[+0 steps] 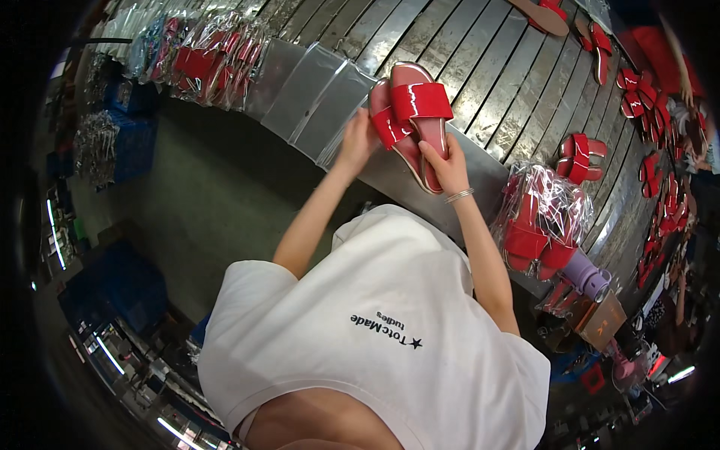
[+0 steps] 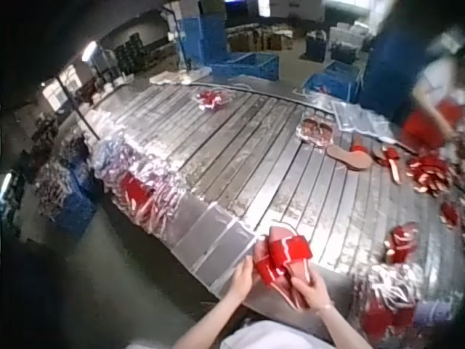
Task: The person repeatedly picks up pairs of red slides from a metal slatted table and places them into clear plastic bags. The person handles the shoes one pair at a time, opening the bags and inserting the footwear. Other workers are visible in the background performing similar tasks.
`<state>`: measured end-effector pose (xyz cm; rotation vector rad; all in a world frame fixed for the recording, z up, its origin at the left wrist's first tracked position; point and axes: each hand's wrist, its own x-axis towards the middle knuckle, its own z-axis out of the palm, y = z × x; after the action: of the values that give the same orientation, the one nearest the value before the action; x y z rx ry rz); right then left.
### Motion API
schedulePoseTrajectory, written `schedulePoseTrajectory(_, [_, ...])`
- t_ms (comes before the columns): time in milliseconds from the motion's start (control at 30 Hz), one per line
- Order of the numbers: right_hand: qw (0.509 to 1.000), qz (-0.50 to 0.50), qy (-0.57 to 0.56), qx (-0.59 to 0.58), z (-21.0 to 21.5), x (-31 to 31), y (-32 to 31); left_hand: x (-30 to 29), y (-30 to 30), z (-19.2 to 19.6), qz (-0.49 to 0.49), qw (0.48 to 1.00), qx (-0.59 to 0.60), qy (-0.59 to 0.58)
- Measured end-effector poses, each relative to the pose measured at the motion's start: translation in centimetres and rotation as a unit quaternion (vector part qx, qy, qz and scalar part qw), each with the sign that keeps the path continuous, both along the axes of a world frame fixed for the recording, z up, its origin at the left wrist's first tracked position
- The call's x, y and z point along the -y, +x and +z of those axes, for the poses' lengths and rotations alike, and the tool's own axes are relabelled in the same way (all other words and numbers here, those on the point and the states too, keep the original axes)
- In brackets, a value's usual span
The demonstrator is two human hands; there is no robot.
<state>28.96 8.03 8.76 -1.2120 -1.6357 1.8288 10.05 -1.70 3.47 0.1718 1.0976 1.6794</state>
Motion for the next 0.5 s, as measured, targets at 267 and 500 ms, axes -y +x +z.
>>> schedulePoseTrajectory(267, [0.908,0.171,0.1,0.37,-4.7,0.4,1.7,2.1,-5.4,-6.6,0.033,0.755,-0.651,-0.076])
schedulePoseTrajectory(500, [0.961,0.199,0.087,0.169,-1.2,2.3,-3.4,1.4,-8.6,4.9,-0.09,0.728,-0.679,-0.002])
